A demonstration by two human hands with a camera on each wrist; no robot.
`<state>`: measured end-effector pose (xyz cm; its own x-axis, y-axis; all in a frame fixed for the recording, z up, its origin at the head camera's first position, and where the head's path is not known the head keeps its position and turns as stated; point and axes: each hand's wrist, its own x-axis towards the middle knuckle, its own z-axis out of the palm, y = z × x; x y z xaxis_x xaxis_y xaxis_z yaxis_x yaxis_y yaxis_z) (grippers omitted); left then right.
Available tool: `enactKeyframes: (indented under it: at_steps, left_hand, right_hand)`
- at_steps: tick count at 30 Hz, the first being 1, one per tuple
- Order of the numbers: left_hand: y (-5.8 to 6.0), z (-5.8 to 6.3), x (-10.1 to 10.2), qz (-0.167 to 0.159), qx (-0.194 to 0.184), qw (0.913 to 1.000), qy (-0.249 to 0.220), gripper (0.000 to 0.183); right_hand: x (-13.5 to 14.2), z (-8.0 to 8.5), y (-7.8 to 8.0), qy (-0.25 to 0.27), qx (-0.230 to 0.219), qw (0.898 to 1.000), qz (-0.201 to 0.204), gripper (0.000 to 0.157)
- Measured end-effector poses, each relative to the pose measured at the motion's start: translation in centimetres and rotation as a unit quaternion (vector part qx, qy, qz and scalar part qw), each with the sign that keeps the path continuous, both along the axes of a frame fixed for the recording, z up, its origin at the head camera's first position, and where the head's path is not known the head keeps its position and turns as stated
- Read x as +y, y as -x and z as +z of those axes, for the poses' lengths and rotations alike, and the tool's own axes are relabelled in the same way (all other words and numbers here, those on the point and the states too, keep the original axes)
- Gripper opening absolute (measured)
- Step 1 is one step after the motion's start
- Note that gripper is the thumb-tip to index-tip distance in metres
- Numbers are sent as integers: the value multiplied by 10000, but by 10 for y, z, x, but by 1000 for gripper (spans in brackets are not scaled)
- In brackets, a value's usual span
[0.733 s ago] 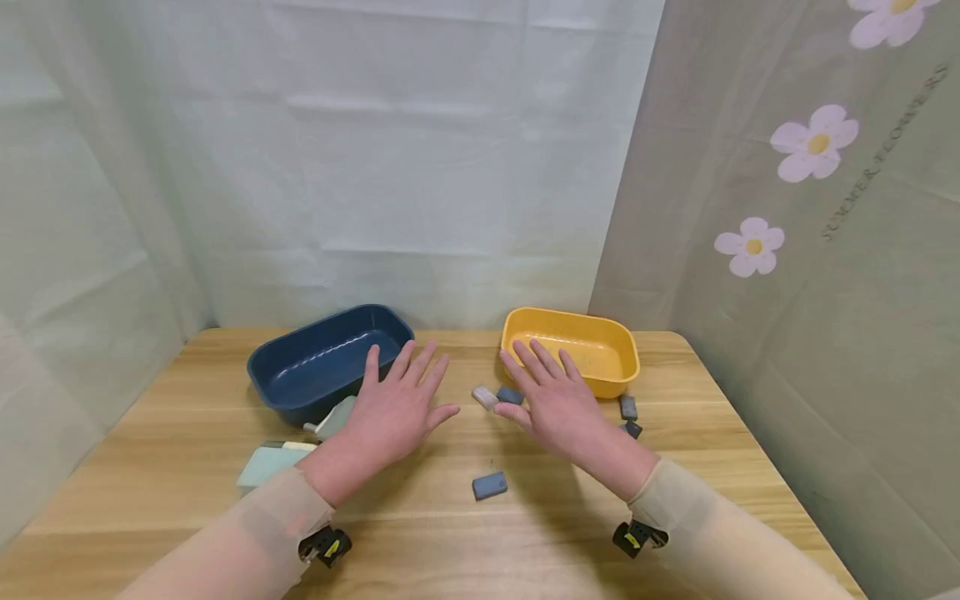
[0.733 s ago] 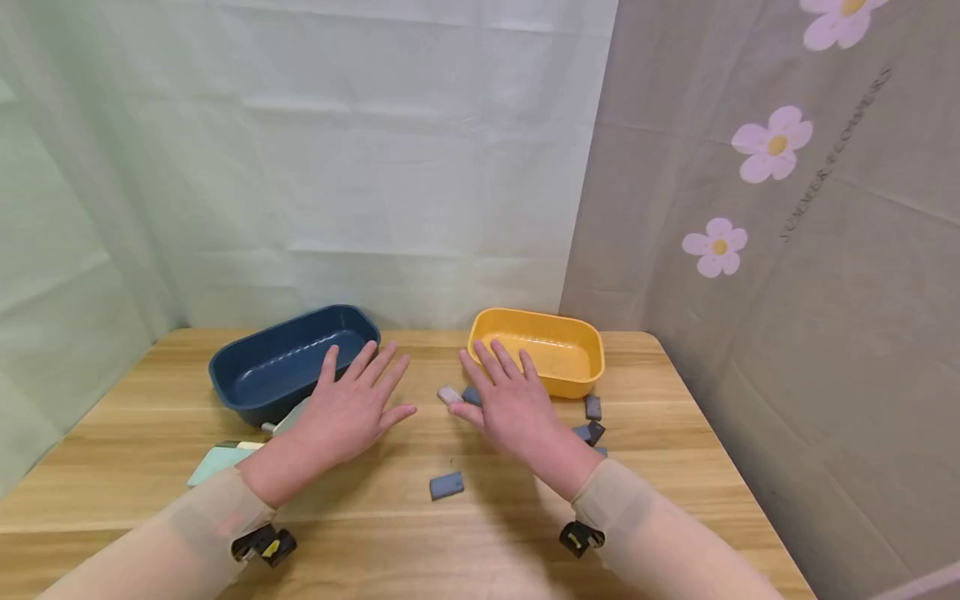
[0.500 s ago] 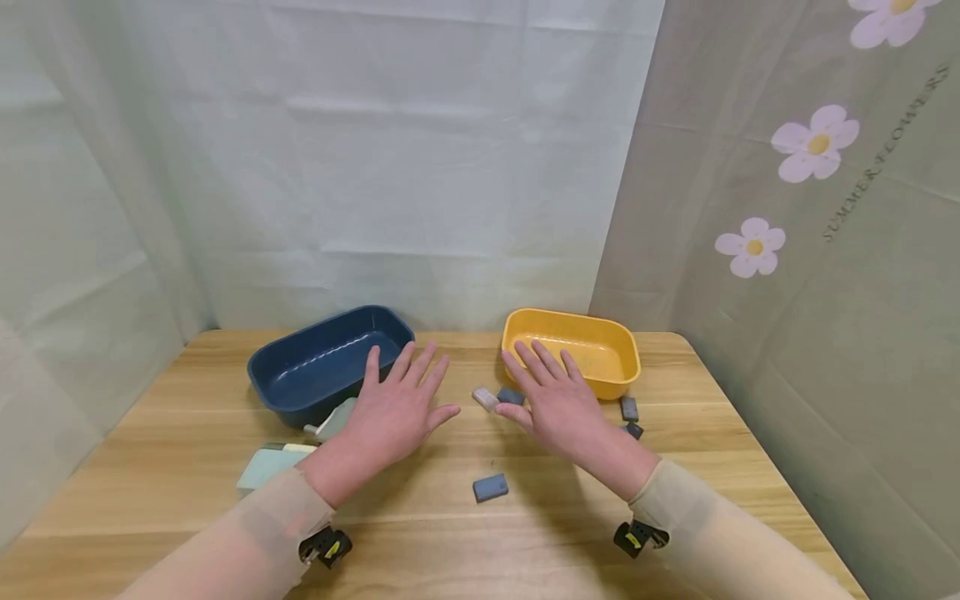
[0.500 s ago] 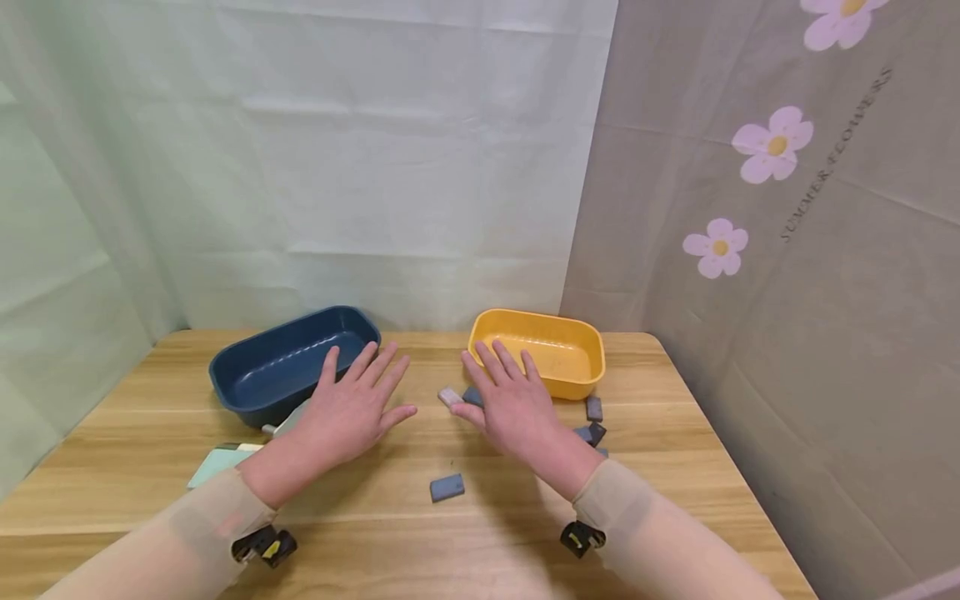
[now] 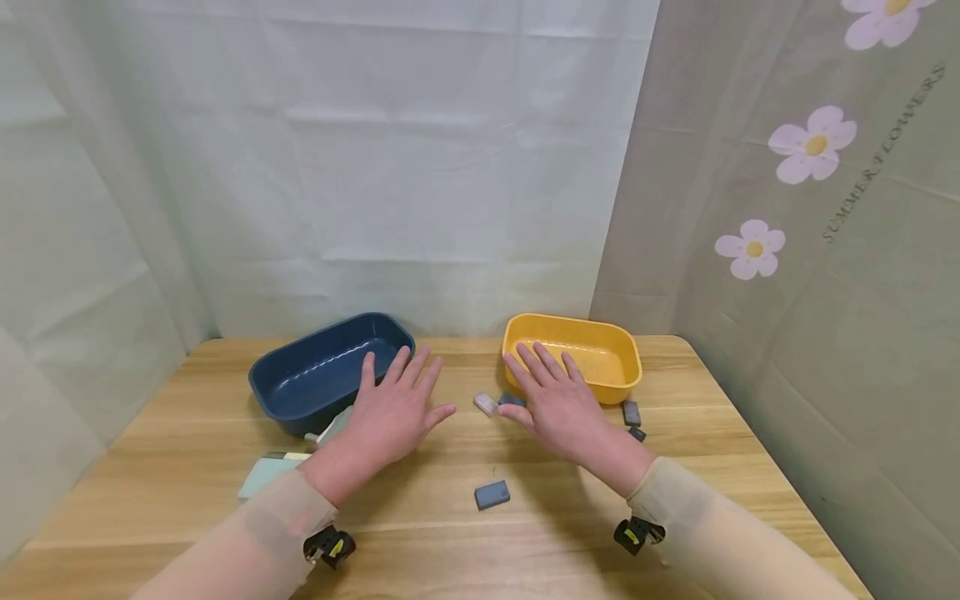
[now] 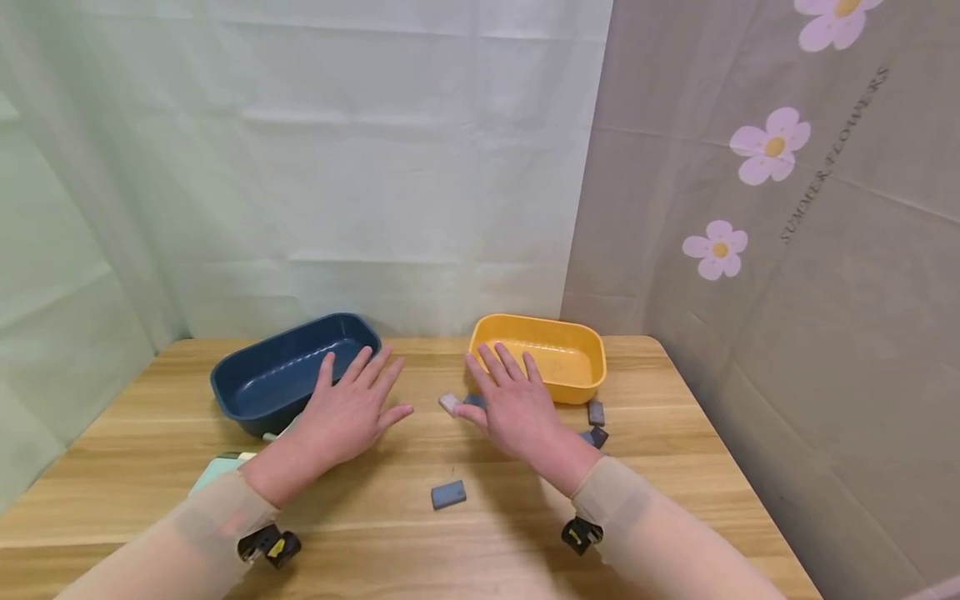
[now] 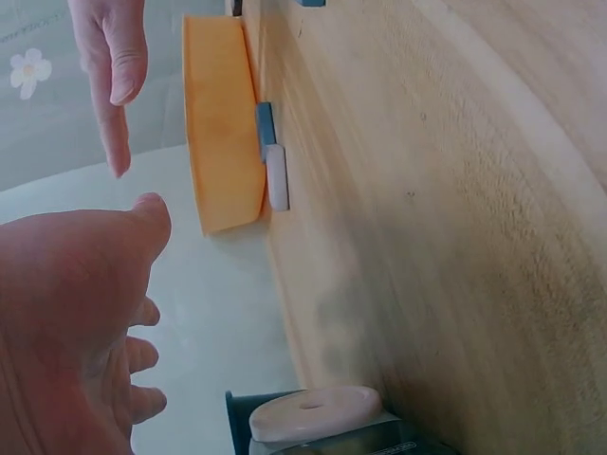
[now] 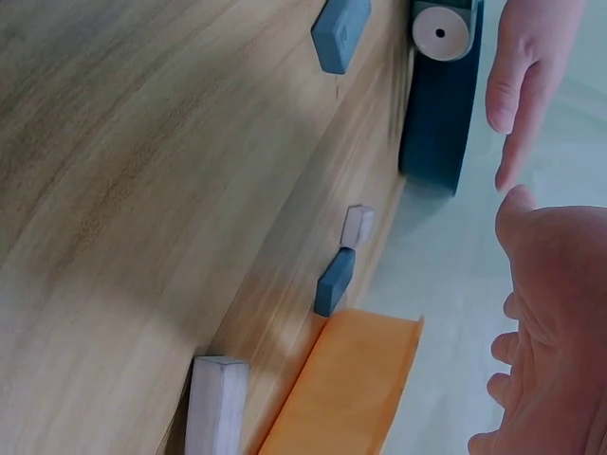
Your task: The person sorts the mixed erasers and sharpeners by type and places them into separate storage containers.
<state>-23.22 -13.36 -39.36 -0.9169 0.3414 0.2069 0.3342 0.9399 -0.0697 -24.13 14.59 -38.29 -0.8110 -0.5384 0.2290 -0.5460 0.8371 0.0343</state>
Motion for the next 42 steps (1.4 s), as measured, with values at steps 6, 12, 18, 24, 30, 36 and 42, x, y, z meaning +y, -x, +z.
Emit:
enactKeyframes:
  at_steps: [6, 12, 18, 24, 30, 36, 42]
  left_hand:
    - [8, -4, -5, 177, -157, 9997, -71, 83]
    - [15, -2, -10, 292, -269, 9992, 1, 83]
    - [18, 0, -12, 319, -342, 9989, -57, 82]
    - [19, 1, -12, 376, -480, 9980, -159, 82]
    - [22, -2, -8, 436, -592, 9969, -264, 84]
    - [28, -7, -7, 522, -710, 9954, -372, 86]
    - [30, -11, -9, 588, -837, 9937, -448, 84]
  right_hand:
    - [-1, -2, 5, -87, 23, 9999, -51, 84]
    - [-3, -7, 10, -112, 35, 9999, -120, 82]
    - [-3, -13, 15, -51, 33, 9999, -149, 81]
    - [-6, -14, 17, -142, -25, 9996, -238, 81]
    - [-6, -15, 16, -292, -26, 9992, -287, 81]
    - [-6, -20, 19, -284, 13, 9990, -352, 81]
    - [-8, -25, 24, -305, 98, 9989, -354, 81]
